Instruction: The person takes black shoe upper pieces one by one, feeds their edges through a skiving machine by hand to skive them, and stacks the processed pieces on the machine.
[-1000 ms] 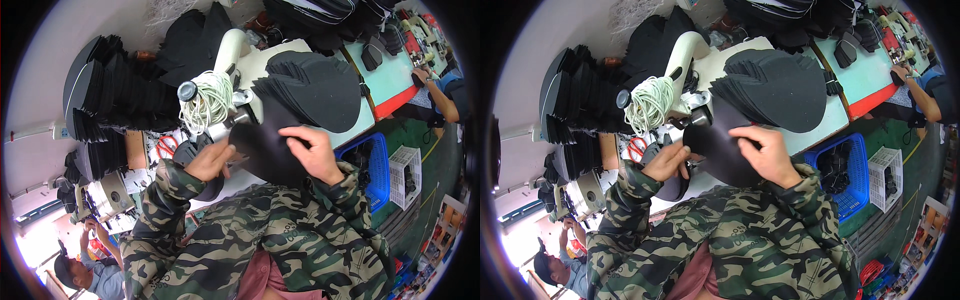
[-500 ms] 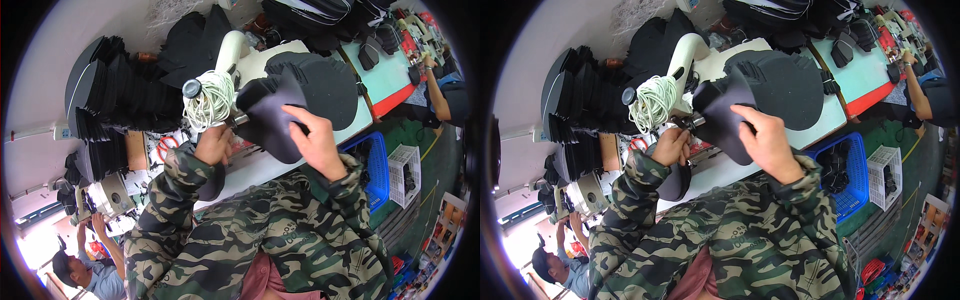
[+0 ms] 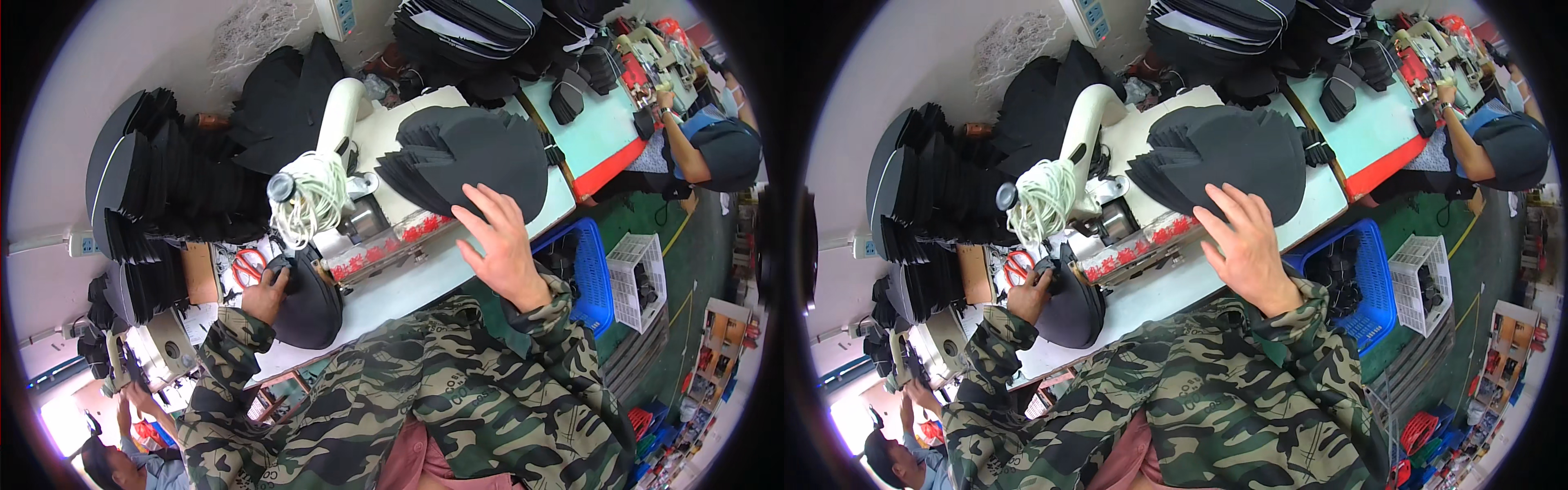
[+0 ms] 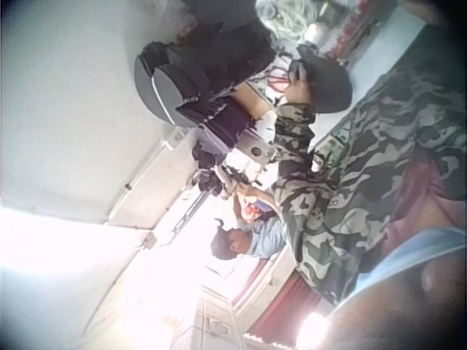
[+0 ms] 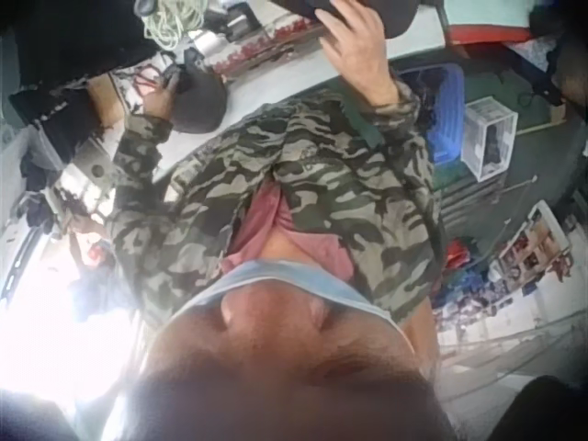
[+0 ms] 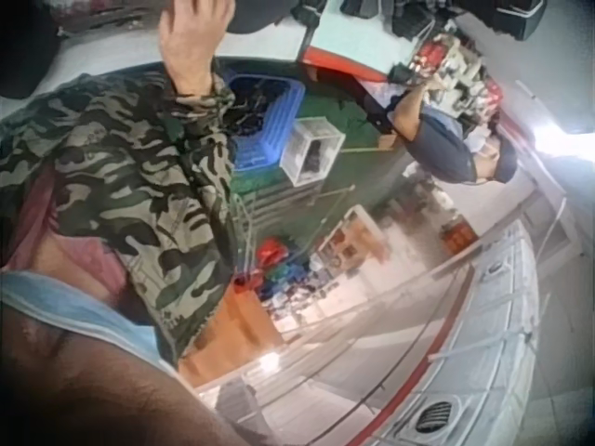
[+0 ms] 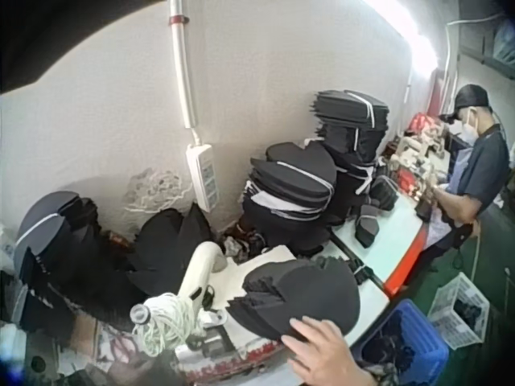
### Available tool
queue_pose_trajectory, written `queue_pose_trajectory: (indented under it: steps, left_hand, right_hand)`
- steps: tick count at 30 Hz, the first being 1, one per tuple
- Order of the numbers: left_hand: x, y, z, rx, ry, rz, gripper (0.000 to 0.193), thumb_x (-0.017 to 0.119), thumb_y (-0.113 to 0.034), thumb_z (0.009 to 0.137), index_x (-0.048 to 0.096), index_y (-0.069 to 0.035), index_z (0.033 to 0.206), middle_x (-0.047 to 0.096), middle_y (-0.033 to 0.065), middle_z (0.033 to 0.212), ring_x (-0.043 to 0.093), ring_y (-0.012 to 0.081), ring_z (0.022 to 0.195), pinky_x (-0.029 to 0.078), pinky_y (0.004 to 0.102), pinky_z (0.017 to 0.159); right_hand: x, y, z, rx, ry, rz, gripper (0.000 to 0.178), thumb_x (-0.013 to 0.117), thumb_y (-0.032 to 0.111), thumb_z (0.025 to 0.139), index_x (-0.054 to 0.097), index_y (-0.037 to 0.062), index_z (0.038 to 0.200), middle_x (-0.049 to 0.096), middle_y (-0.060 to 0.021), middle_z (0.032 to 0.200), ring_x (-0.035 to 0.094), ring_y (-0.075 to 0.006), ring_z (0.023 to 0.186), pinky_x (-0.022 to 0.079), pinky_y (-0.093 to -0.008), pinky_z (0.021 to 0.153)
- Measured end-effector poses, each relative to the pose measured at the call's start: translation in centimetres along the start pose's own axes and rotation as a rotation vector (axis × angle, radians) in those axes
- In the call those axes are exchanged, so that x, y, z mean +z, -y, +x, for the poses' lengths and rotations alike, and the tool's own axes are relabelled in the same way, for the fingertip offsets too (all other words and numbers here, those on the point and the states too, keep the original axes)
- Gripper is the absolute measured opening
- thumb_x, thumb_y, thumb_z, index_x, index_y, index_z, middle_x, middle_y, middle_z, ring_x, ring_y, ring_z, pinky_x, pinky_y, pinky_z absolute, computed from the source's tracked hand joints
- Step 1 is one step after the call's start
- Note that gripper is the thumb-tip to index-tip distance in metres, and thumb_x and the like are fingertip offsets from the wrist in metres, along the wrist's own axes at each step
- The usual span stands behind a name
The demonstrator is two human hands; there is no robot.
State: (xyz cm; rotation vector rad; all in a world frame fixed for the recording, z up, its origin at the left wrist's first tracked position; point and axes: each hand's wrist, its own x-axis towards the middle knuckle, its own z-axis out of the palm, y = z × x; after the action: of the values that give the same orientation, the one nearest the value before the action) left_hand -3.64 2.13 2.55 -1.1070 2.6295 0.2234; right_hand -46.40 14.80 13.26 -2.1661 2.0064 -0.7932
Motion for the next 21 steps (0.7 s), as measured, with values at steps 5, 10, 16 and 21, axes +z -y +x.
queue_pose_trajectory:
  steps: [5, 10, 16, 21]
  left_hand:
    - [0.0, -1.0, 0.2, -0.016, -0.019, 0.212, 0.009, 0.06, -0.02, 0.083, 0.061, -0.016, 0.091, 0.056, 0.0044, 0.089, 0.062, 0.0233, 0.088, 0.049, 0.04, 0.072]
    - [0.7, -0.8, 0.7, 0.033, 0.18, 0.32, 0.012, 0.058, -0.023, 0.082, 0.068, -0.015, 0.081, 0.067, 0.0068, 0.076, 0.065, 0.0236, 0.077, 0.048, 0.0419, 0.072]
    - [-15.0, -9.6, 3.1, 0.501, 0.345, -0.545, 0.015, 0.061, -0.023, 0.087, 0.063, -0.009, 0.09, 0.063, 0.0206, 0.078, 0.062, 0.0397, 0.073, 0.05, 0.0471, 0.067]
    - [-10.7, -6.4, 5.1, -0.051, 0.614, -1.359, 0.024, 0.053, -0.024, 0.098, 0.063, -0.003, 0.09, 0.059, 0.0006, 0.064, 0.056, 0.0096, 0.043, 0.044, 0.0215, 0.036]
  right_hand:
    - [0.7, -3.0, 1.8, 0.001, 0.0, -0.069, 0.044, 0.072, 0.008, 0.072, 0.061, 0.0036, 0.115, 0.054, -0.0147, 0.129, 0.049, -0.0336, 0.12, 0.037, -0.0503, 0.099]
    - [2.3, -0.5, 0.8, -0.022, 0.036, 0.361, 0.028, 0.07, 0.008, 0.074, 0.065, 0.0038, 0.101, 0.062, -0.0141, 0.113, 0.057, -0.034, 0.106, 0.044, -0.0435, 0.091]
    - [4.1, 3.0, 0.3, -0.3, 0.586, 0.86, 0.024, 0.068, 0.008, 0.079, 0.069, 0.0062, 0.103, 0.066, -0.012, 0.114, 0.062, -0.0299, 0.103, 0.046, -0.0378, 0.094]
    - [6.8, 7.0, 0.3, 0.203, 0.473, 0.851, 0.03, 0.064, 0.005, 0.08, 0.066, 0.0029, 0.11, 0.069, -0.0156, 0.103, 0.066, -0.0286, 0.095, 0.05, -0.0349, 0.087]
